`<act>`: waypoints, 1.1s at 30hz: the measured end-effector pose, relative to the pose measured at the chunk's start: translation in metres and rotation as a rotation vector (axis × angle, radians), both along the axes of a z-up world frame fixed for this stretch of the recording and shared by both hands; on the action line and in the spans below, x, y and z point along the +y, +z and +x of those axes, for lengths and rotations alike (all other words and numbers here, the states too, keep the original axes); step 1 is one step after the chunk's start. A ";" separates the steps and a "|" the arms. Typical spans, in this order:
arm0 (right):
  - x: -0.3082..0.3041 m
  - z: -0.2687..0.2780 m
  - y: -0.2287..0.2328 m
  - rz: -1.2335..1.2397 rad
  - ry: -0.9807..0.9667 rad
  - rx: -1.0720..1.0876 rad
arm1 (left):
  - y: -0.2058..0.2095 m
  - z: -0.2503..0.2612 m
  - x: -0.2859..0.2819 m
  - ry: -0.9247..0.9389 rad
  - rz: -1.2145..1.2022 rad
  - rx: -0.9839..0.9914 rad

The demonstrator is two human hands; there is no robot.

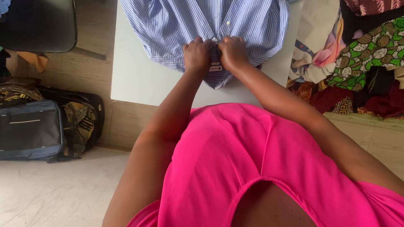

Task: The person buttons a striped shirt by hand on a white surface, systematically working through the buttons one at a time.

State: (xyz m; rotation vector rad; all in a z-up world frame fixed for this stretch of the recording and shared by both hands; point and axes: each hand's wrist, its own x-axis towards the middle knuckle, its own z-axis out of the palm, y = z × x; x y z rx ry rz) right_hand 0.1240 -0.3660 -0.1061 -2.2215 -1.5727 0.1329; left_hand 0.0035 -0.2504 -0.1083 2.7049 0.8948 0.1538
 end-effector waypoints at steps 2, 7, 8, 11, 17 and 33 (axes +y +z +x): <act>-0.004 -0.005 -0.007 0.016 0.011 0.015 | -0.006 -0.006 -0.001 -0.061 0.055 0.060; -0.010 -0.007 -0.016 0.099 -0.006 0.125 | -0.004 -0.015 -0.002 -0.034 -0.026 0.010; -0.010 -0.009 -0.016 0.104 -0.013 0.123 | 0.000 -0.016 -0.002 -0.028 -0.048 0.013; -0.008 -0.012 -0.014 0.070 -0.035 0.103 | 0.014 -0.015 -0.007 0.009 -0.031 0.018; -0.007 -0.013 -0.010 0.010 -0.049 0.075 | 0.019 -0.013 -0.005 0.016 -0.109 -0.038; 0.024 0.007 -0.010 0.094 -0.155 0.225 | -0.044 0.011 0.027 0.345 -0.502 -0.067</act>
